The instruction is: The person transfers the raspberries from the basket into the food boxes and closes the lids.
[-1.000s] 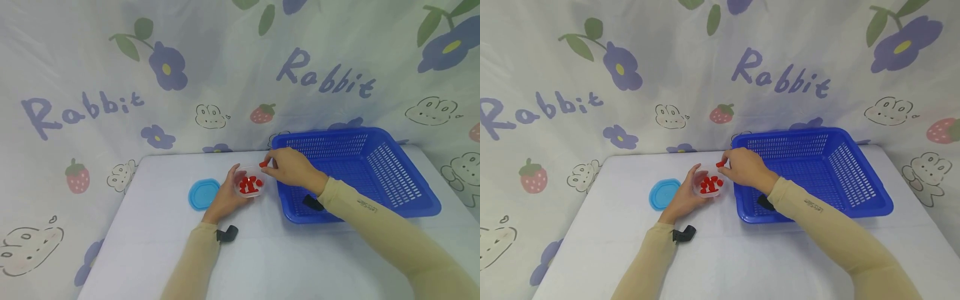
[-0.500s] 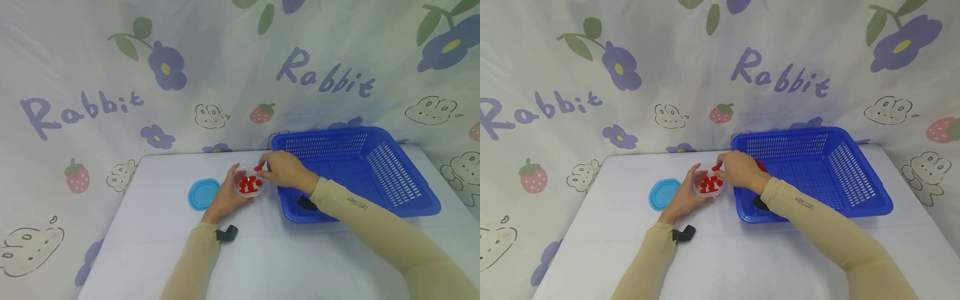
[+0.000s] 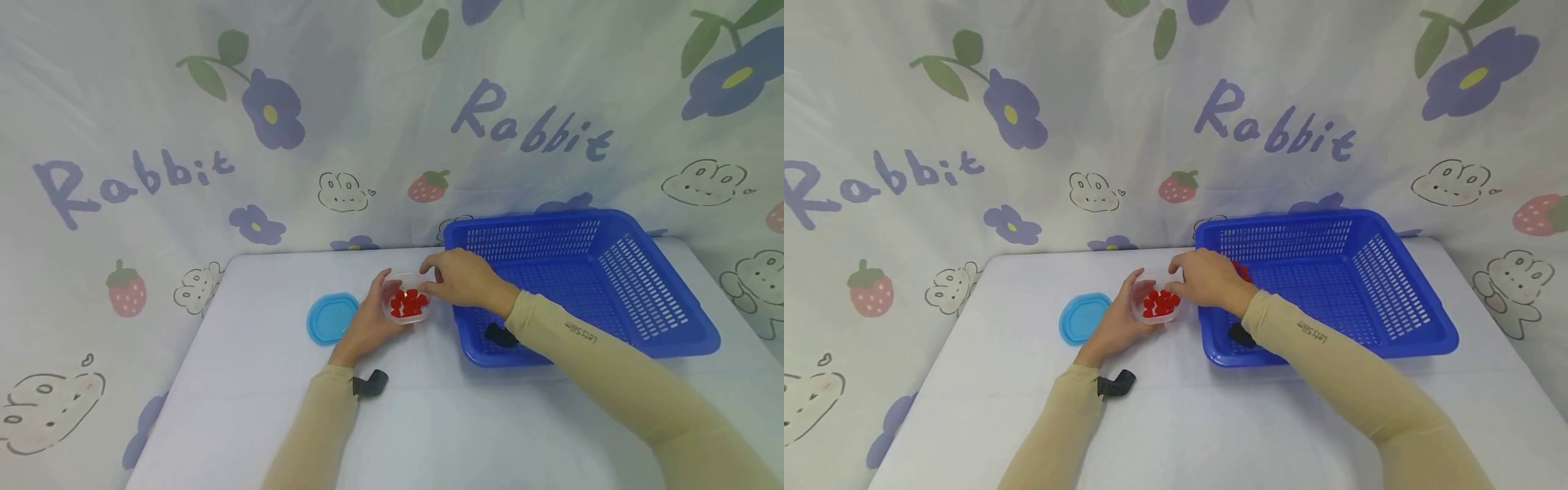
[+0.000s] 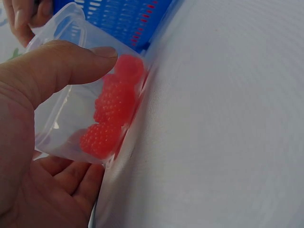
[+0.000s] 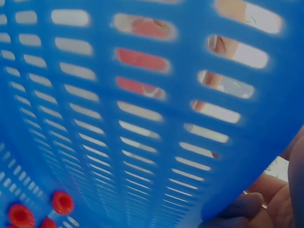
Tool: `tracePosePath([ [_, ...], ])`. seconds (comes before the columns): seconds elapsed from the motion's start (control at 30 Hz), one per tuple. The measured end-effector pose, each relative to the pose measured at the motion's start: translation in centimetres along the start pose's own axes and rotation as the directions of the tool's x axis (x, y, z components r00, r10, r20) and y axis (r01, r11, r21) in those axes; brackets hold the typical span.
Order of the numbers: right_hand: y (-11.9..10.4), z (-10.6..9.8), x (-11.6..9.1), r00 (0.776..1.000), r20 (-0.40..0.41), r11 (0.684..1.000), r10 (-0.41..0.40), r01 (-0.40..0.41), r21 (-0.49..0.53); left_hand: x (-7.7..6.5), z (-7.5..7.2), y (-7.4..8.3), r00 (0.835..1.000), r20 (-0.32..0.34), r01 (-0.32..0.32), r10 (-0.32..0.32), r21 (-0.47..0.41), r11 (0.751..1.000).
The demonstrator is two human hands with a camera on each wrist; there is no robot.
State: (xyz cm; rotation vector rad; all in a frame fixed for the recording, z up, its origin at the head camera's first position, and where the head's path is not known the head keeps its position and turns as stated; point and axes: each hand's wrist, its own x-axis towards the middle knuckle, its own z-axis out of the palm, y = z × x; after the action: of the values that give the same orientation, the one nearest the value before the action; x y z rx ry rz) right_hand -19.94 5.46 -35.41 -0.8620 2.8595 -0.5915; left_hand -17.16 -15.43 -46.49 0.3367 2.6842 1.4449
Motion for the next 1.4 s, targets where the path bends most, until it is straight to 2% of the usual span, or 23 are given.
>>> tracePosePath([
  [0.17, 0.5, 0.1, 0.2, 1.0, 0.001, 0.999, -0.021, 0.021, 0.029, -0.1, 0.0, 0.1, 1.0, -0.002, 0.0, 0.0, 0.0, 1.0],
  [0.33, 1.2, 0.0, 0.3, 1.0, -0.003, 0.994, -0.029, 0.029, 0.104, -0.1, 0.0, 0.1, 1.0, -0.002, 0.006, -0.006, 0.008, 1.0],
  [0.53, 1.7, -0.3, 0.4, 1.0, -0.021, 0.975, 0.02, -0.015, 0.224, -0.1, -0.1, 0.2, 1.0, 0.005, -0.003, 0.003, 0.005, 1.0],
  [0.6, 1.9, -0.3, 0.5, 0.997, -0.062, 0.969, 0.04, -0.024, 0.247, -0.1, -0.2, 0.2, 1.0, 0.011, -0.008, 0.008, 0.001, 1.0],
  [0.7, 2.3, -0.5, 0.6, 0.979, -0.182, 0.954, 0.091, -0.033, 0.299, -0.1, -0.3, 0.2, 1.0, 0.016, -0.016, 0.016, -0.006, 1.0],
  [0.8, 2.7, -0.7, 0.9, 0.94, -0.297, 0.933, 0.167, -0.053, 0.357, 0.0, -0.3, 0.2, 1.0, 0.007, -0.014, 0.014, -0.006, 1.0],
  [0.87, 3.0, -0.9, 1.1, 0.921, -0.326, 0.919, 0.214, -0.077, 0.386, 0.0, -0.3, 0.1, 1.0, -0.001, -0.007, 0.007, -0.005, 1.0],
  [0.97, 3.4, -1.0, 1.5, 0.911, -0.314, 0.908, 0.267, -0.129, 0.398, 0.0, -0.2, 0.0, 1.0, 0.005, 0.011, -0.011, -0.001, 1.0],
  [1.13, 3.9, -1.3, 1.6, 0.917, -0.271, 0.921, 0.293, -0.196, 0.336, -0.1, -0.2, 0.0, 1.0, 0.005, 0.005, -0.005, -0.017, 1.0],
  [1.3, 4.3, -1.7, 1.6, 0.927, -0.194, 0.929, 0.321, -0.268, 0.254, -0.1, -0.3, 0.2, 1.0, -0.002, 0.01, -0.01, -0.023, 1.0],
  [1.4, 4.8, -2.0, 1.4, 0.927, -0.185, 0.936, 0.325, -0.287, 0.203, 0.0, -0.1, 0.2, 1.0, 0.006, 0.014, -0.014, -0.026, 1.0],
])
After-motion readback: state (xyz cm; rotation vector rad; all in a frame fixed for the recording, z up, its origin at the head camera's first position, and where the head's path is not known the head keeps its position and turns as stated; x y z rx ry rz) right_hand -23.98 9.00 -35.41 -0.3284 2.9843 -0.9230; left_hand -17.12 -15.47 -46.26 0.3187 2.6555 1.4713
